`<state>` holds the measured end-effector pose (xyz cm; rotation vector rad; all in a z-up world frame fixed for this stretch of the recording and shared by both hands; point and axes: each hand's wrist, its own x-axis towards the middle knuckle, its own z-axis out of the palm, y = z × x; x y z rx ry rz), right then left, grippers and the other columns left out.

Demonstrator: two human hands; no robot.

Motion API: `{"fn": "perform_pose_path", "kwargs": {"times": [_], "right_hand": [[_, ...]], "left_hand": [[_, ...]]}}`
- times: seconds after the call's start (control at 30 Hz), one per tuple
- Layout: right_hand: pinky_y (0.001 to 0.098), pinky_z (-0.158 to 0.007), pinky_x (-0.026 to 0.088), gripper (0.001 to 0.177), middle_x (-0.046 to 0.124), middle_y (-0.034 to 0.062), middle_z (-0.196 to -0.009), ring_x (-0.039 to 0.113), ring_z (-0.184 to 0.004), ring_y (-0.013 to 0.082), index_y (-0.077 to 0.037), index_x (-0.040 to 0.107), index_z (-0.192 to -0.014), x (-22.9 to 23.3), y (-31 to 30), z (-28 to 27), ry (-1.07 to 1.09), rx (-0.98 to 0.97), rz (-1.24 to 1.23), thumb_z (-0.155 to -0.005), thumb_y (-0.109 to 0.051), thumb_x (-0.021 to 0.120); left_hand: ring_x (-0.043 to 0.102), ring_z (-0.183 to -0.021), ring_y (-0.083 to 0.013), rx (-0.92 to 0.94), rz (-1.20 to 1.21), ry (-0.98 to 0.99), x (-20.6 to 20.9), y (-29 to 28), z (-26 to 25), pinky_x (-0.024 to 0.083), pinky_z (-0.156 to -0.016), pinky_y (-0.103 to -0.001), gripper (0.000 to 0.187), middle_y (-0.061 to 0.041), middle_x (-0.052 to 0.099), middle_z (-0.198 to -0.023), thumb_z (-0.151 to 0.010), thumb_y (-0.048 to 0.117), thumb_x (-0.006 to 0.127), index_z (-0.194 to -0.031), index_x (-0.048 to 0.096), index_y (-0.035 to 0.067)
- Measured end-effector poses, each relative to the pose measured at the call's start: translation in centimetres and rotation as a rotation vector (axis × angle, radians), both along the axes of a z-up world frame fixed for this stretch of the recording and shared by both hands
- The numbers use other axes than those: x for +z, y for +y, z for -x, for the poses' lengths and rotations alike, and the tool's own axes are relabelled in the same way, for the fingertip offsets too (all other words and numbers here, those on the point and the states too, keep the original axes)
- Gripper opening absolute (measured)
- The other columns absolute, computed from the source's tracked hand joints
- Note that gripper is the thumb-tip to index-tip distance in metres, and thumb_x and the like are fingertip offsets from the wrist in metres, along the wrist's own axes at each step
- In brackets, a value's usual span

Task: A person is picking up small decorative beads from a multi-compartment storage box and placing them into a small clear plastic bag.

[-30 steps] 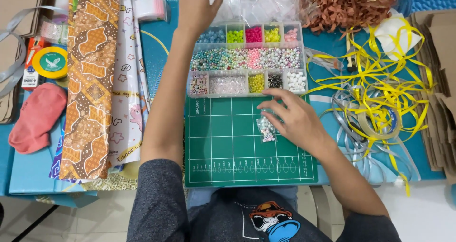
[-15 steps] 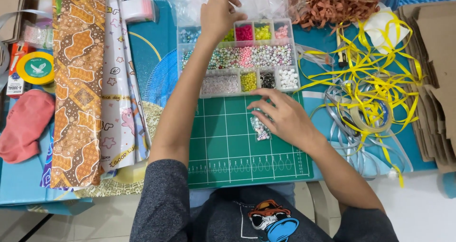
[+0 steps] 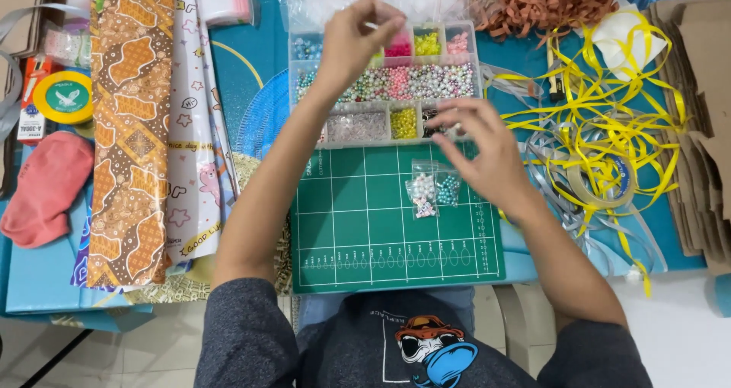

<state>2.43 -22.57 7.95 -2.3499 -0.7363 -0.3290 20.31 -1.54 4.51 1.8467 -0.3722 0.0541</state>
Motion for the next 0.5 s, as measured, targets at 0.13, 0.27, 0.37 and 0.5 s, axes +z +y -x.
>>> {"fn": "perform_pose_path", "kwargs": {"times": [0.13, 0.27, 0.37, 0.5], "right_hand": [[0.0384, -0.085, 0.057, 0.018, 0.058, 0.0146, -0.125, 0.067, -0.099, 0.0279, -0.004, 0.065, -0.124, 0.5, -1.4, -2.4, 0.029, -0.048, -0.238, -0.107, -0.009, 0.064], [0.0412, -0.084, 0.057, 0.015, 0.060, 0.0141, -0.117, 0.069, -0.102, 0.0340, -0.002, 0.064, -0.123, -0.9, -2.7, -3.5, 0.069, -0.050, -0.387, -0.110, -0.007, 0.063], [0.0411, -0.079, 0.058, 0.013, 0.064, 0.0139, -0.106, 0.070, -0.091, 0.0314, -0.002, 0.070, -0.112, -3.0, -1.7, -2.5, 0.049, -0.011, -0.355, -0.108, -0.011, 0.062], [0.0389, -0.080, 0.059, 0.021, 0.068, 0.0097, -0.101, 0.071, -0.089, 0.0273, -0.005, 0.073, -0.110, -1.6, 0.8, 0.3, 0.070, 0.056, -0.328, -0.097, -0.022, 0.075]], "left_hand": [[0.062, -0.065, -0.0133, -0.097, 0.109, 0.018, -0.6, -1.5, 9.5, 0.049, -0.056, -0.024, 0.015, -0.006, 0.071, -0.080, -0.092, 0.022, 0.075, -0.099, 0.070, 0.009], [0.068, -0.069, -0.0247, -0.150, 0.061, -0.022, -2.7, -0.5, 16.1, 0.056, -0.063, -0.038, 0.023, -0.011, 0.068, -0.076, -0.086, 0.025, 0.082, -0.099, 0.072, 0.008], [0.068, -0.073, -0.0208, -0.161, 0.080, -0.032, -0.6, 0.7, 18.4, 0.058, -0.064, -0.031, 0.015, -0.008, 0.071, -0.085, -0.088, 0.020, 0.081, -0.099, 0.075, 0.012], [0.066, -0.073, -0.0184, -0.182, 0.055, -0.020, -1.5, 1.8, 18.3, 0.058, -0.063, -0.032, 0.014, -0.006, 0.073, -0.092, -0.089, 0.017, 0.080, -0.102, 0.077, 0.013]]}}
